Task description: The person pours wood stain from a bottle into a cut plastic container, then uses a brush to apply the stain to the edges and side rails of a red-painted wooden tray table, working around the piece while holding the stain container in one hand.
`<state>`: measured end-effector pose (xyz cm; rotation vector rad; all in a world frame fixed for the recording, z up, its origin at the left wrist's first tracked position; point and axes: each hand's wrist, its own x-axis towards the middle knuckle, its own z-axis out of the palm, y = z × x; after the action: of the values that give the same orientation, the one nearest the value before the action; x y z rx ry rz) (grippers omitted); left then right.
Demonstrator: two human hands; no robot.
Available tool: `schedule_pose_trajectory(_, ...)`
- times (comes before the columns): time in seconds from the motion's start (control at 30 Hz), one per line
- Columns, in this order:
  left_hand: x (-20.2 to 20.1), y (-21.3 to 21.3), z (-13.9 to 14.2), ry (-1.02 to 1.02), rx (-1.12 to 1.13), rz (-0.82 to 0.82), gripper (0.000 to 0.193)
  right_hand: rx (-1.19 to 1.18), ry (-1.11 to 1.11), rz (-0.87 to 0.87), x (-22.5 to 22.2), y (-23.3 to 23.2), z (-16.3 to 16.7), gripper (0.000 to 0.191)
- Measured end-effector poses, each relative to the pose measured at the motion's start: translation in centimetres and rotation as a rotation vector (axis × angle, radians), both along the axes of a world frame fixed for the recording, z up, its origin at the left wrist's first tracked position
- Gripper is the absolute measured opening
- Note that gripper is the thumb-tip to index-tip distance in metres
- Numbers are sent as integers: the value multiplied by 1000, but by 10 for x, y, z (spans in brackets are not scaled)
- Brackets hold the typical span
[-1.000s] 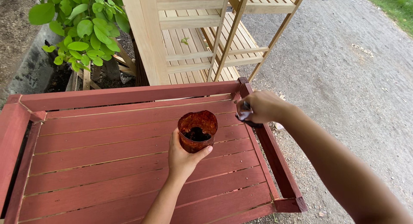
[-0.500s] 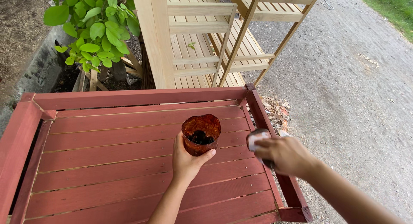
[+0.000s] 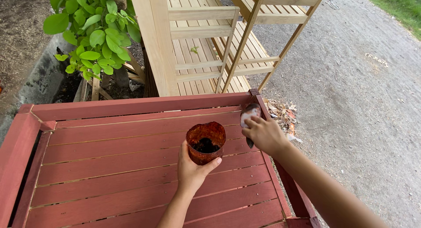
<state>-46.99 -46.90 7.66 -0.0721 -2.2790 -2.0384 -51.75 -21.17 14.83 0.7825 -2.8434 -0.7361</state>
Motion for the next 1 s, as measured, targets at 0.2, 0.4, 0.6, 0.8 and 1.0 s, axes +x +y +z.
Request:
schedule_pose_trajectory(0.2,0,0,1,13,37,-16,89,100,-204,-111,147,-12,1,26)
schedule_pose_trajectory(0.4,-1,-2,1,53,50,-22,89,-2,33,-26,135,-4,-14,30)
schedule_pose_trajectory(0.6,-2,-7,2,28,57,1,88,79,152,2,11,-3,-19,18)
schedule_pose_trajectory(0.8,1,-8,0,30,27,3,89,102,31,-46,6,-3,-6,23)
schedule_pose_trajectory(1.0,-2,-4,-3,60,78,-16,87,63,-20,-26,8,2,-4,25)
